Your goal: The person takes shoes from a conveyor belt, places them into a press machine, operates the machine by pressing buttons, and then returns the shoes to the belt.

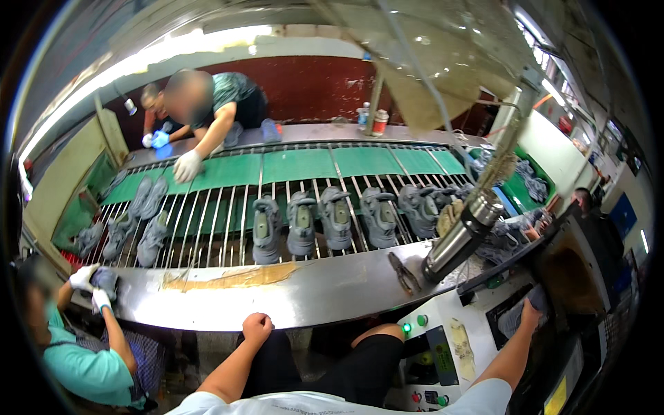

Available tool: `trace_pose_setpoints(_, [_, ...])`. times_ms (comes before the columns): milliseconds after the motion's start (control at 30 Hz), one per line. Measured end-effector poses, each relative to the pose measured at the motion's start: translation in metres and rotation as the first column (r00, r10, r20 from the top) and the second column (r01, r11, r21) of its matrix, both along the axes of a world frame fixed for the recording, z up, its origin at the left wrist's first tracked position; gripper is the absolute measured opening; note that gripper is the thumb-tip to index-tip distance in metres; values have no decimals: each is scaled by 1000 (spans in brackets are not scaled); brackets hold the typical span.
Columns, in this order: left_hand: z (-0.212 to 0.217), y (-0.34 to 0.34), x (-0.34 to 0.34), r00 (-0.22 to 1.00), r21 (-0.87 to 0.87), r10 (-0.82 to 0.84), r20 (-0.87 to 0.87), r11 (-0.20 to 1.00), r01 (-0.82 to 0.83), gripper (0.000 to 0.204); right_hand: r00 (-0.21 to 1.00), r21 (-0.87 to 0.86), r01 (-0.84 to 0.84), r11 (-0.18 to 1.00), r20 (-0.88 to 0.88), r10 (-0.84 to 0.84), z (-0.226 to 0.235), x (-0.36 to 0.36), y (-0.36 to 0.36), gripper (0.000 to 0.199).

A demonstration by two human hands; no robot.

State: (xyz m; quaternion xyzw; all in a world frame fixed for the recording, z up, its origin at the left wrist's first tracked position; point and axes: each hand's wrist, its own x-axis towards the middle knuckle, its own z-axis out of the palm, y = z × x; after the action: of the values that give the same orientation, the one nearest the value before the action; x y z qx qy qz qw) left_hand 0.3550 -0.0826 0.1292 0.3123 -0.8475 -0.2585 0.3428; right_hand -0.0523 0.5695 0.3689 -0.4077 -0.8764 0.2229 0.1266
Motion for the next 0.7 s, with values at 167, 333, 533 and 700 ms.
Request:
trace_pose_setpoints(167, [5, -2, 1, 997, 2, -4, -72, 1000, 4, 7, 955, 40, 59, 997, -292, -45, -3, 56, -32, 103])
trace_pose_setpoints(333, [8, 1, -3, 997, 65, 4, -79, 998, 1, 8, 559, 197, 0, 980, -813, 163, -69, 135, -23, 90])
trace_pose_setpoints(533, [17, 27, -6, 952, 744, -201, -231, 594, 306, 15, 444, -100, -574, 813, -872, 206, -86, 203, -116, 60])
trace_pose_setpoints(700, [103, 81, 12, 660, 678, -488, -571, 172, 714, 43, 471, -474, -881, -14, -878, 90, -126, 224, -225, 62])
